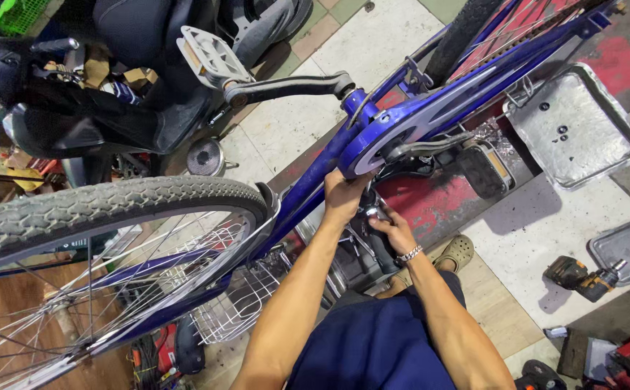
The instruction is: The person repairs a blue bicycle by first using a wrench to tighten the rear wheel axle nut. They then use a cordless impact driver to remove bolts from the chain guard and detach the guard from the frame. Finally, the person reattaches the chain guard and secures it with the bolts.
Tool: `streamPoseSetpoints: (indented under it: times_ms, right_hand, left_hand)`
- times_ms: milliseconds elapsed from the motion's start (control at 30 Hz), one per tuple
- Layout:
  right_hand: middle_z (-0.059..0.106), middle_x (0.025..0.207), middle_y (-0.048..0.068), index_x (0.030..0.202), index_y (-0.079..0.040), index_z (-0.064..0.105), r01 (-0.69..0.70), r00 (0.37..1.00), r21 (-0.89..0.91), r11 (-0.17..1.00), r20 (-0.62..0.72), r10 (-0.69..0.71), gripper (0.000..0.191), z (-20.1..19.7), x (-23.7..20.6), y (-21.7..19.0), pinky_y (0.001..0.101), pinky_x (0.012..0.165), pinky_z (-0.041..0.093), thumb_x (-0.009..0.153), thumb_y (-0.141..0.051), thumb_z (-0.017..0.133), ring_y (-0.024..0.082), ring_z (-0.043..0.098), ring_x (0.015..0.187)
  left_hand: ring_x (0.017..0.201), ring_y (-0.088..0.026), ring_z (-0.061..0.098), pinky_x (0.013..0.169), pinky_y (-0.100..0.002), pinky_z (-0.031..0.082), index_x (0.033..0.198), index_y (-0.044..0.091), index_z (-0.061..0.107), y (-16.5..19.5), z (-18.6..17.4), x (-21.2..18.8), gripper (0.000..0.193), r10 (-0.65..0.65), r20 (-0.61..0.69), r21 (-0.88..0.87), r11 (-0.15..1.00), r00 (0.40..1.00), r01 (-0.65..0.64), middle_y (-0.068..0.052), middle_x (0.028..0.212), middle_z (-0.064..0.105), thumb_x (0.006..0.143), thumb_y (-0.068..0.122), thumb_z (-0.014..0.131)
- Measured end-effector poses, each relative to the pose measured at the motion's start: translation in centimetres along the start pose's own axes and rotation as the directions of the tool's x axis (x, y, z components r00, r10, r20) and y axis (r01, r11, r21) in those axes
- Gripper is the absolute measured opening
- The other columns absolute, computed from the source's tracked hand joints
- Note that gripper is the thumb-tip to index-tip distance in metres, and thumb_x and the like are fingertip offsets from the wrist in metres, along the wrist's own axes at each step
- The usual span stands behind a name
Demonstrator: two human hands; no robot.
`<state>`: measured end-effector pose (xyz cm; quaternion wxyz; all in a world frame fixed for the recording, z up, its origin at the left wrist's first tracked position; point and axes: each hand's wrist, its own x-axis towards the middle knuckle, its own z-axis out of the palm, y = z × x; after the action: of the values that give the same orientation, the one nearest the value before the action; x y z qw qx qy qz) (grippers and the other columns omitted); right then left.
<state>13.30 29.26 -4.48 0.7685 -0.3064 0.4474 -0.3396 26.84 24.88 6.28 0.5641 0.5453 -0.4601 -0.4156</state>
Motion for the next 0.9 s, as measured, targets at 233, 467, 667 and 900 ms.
streamPoseSetpoints:
  times_ms: [233, 467, 667, 900]
  right_hand:
    - [0.071, 0.112, 0.011, 0.154, 0.007, 0.039, 0.038, 0.998, 0.000, 0.999, 0.043, -0.038, 0.081, -0.4, 0.2, 1.2, 0.0273, 0.092, 0.049, 0.087, -0.013, 0.078, 0.015, 0.065, 0.101]
    - [0.072, 0.112, 0.007, 0.150, 0.009, 0.040, 0.023, 0.999, 0.009, 1.000, 0.027, -0.023, 0.076, -1.0, 0.6, 1.2, 0.0271, 0.089, 0.052, 0.086, -0.010, 0.077, 0.011, 0.068, 0.100]
    - [0.075, 0.098, 0.014, 0.152, 0.010, 0.039, 0.041, 0.997, -0.005, 0.999, 0.068, -0.040, 0.076, -1.0, 0.8, 1.9, 0.0293, 0.081, 0.054, 0.088, -0.007, 0.075, 0.018, 0.072, 0.085]
    - [0.074, 0.101, 0.010, 0.151, 0.011, 0.040, 0.031, 0.995, 0.061, 0.998, 0.091, -0.036, 0.074, -0.4, 0.8, 1.6, 0.0278, 0.080, 0.055, 0.087, -0.005, 0.073, 0.015, 0.072, 0.085]
  left_hand:
    - [0.093, -0.008, 0.066, 0.084, -0.025, 0.053, 0.117, 0.001, 0.076, 0.0, -0.4, -0.2, 0.024, -0.026, 0.039, -0.001, 1.000, 0.999, 0.026, -0.002, 0.104, 0.077, 0.095, 0.012, 0.077]
    - [0.081, -0.009, 0.056, 0.072, -0.026, 0.046, 0.118, 0.001, 0.079, -0.2, -0.7, -0.2, 0.026, -0.154, 0.032, -0.012, 0.988, 0.987, 0.155, -0.003, 0.093, 0.072, 0.098, 0.016, 0.079]
    - [0.093, -0.007, 0.066, 0.084, -0.024, 0.053, 0.114, 0.001, 0.078, -0.5, -0.9, -0.3, 0.024, -0.053, 0.022, 0.044, 0.998, 0.998, 0.052, -0.003, 0.103, 0.078, 0.096, 0.017, 0.078]
    - [0.095, -0.009, 0.071, 0.086, -0.026, 0.057, 0.112, 0.001, 0.077, -2.4, -0.1, 0.2, 0.023, -0.085, -0.015, 0.021, 0.996, 0.996, 0.085, -0.005, 0.105, 0.079, 0.091, 0.011, 0.080]
